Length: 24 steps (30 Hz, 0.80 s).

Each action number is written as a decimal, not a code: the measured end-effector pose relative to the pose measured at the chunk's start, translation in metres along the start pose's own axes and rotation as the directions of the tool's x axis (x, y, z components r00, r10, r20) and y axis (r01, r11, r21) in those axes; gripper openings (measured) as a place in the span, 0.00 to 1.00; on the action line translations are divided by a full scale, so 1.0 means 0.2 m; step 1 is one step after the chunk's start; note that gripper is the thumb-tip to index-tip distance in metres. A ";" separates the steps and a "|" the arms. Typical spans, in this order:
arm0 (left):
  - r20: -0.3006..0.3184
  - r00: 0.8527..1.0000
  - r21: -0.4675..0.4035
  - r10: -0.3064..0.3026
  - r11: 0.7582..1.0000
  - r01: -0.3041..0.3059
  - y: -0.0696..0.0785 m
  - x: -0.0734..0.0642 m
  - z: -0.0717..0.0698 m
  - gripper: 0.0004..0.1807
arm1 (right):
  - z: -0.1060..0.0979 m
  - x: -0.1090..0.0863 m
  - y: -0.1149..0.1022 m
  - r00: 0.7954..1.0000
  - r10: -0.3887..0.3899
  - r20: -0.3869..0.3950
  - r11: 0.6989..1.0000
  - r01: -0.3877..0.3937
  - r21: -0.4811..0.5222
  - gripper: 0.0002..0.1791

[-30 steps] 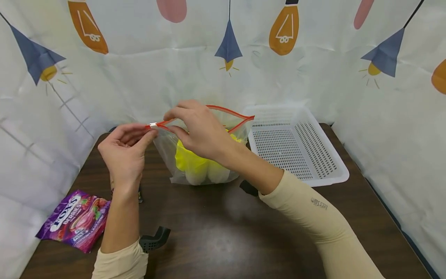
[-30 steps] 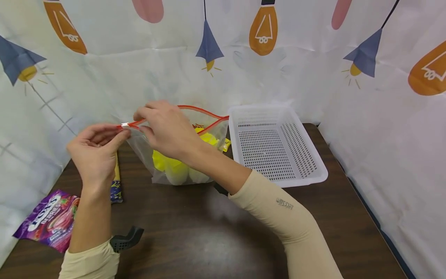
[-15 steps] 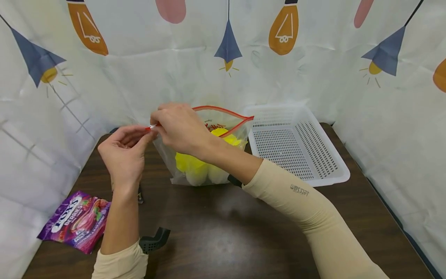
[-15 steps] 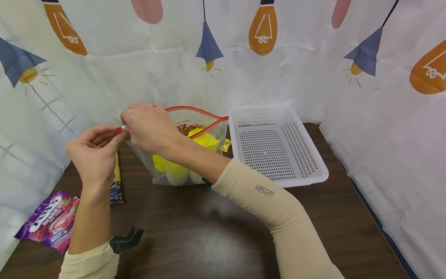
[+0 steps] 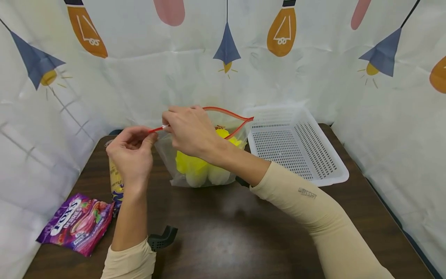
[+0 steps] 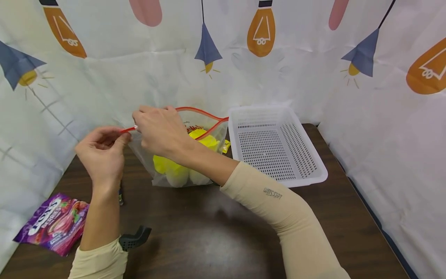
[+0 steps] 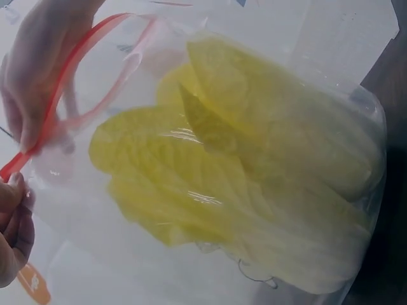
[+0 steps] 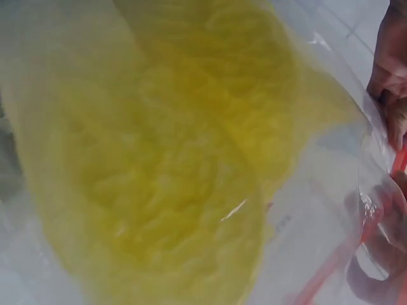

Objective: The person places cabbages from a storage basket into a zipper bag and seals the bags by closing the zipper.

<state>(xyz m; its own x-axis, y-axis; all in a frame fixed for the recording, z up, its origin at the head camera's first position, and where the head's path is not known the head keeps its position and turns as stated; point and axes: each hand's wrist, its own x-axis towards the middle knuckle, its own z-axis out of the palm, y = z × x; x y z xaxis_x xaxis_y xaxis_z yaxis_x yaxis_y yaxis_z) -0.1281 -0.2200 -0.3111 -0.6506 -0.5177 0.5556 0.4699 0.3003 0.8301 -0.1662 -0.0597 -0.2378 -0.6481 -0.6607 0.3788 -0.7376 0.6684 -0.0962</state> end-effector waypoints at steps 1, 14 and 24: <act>-0.004 1.000 -0.002 -0.001 1.000 0.001 0.00 0.00 0.00 0.06 | 0.00 -0.01 0.01 1.000 0.005 0.000 1.000 -0.005 0.002 0.08; -0.053 0.998 -0.097 -0.014 0.995 0.009 -0.02 0.01 -0.04 0.08 | -0.06 -0.16 0.26 0.993 0.117 -0.029 0.986 -0.113 0.122 0.07; -0.113 0.992 -0.207 -0.060 0.978 0.036 -0.05 0.03 -0.07 0.08 | -0.10 -0.30 0.49 0.967 0.240 -0.089 0.958 -0.222 0.181 0.05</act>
<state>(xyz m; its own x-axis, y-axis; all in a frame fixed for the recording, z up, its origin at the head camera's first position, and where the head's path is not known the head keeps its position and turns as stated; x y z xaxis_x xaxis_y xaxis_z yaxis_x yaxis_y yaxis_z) -0.1283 -0.2377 -0.3173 -0.6064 -0.6220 0.4954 0.5595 0.1090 0.8216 -0.1964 0.0527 -0.2511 -0.7867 -0.4473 0.4254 -0.5974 0.7252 -0.3423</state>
